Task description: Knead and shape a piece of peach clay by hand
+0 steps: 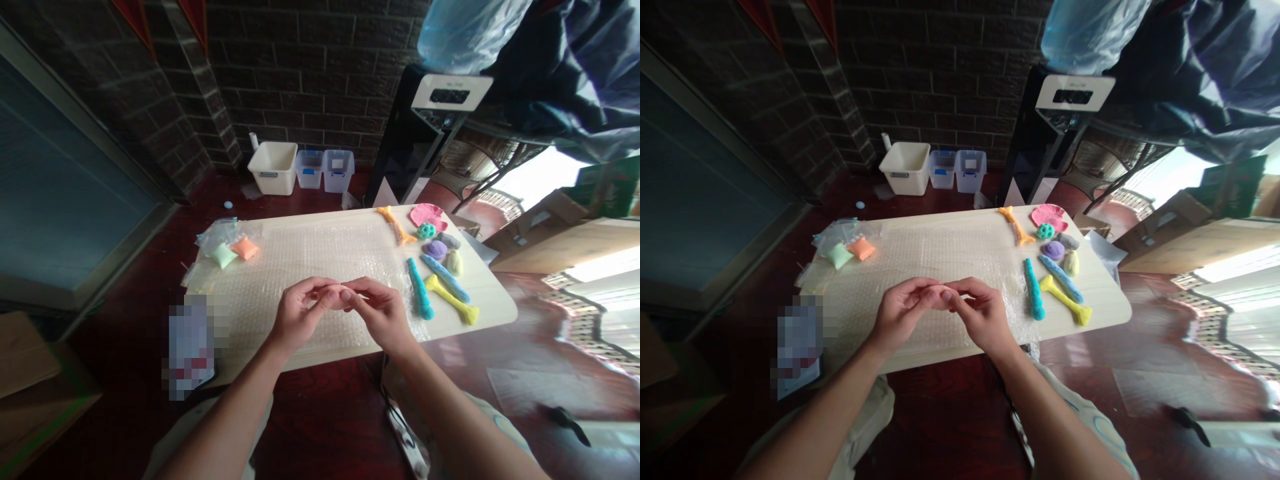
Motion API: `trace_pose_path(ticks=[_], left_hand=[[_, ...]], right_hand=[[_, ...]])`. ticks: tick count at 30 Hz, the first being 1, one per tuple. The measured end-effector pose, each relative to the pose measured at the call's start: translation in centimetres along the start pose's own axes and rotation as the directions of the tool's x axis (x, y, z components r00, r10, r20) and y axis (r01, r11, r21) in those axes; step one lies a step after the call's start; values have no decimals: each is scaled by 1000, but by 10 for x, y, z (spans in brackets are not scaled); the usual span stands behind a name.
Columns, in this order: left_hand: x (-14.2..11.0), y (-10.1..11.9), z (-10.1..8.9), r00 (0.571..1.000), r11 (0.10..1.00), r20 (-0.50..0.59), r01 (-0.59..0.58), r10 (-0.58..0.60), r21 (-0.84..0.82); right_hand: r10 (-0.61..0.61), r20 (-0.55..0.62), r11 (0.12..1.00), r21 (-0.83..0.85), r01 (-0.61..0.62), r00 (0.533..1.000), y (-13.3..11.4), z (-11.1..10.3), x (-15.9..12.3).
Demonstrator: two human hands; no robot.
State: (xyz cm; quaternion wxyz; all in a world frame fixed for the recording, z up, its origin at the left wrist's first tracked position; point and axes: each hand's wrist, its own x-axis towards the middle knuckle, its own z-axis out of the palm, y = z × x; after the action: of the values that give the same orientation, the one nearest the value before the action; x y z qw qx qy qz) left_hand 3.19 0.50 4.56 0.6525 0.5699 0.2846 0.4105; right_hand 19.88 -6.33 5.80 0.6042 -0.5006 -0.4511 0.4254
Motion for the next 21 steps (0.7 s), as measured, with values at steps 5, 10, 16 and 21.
trace_pose_path(ticks=[5, 10, 16, 21], left_hand=[[0, 1, -1, 1000, 1000, -8, -17, 18, 19], [-1, -1, -3, 999, 992, 1, -50, 50, 116], [0, -3, 0, 999, 997, -17, -37, 38, 68], [1, -2, -2, 999, 992, -5, -49, 50, 119]], right_hand=[[-12, -8, 1000, -22, 12, 1000, 2, 0, 0], [-143, -11, 975, -175, 139, 990, 3, -1, 0], [-59, -50, 998, -42, 56, 997, 6, -1, 0], [20, -47, 1000, -8, -20, 999, 8, -1, -1]])
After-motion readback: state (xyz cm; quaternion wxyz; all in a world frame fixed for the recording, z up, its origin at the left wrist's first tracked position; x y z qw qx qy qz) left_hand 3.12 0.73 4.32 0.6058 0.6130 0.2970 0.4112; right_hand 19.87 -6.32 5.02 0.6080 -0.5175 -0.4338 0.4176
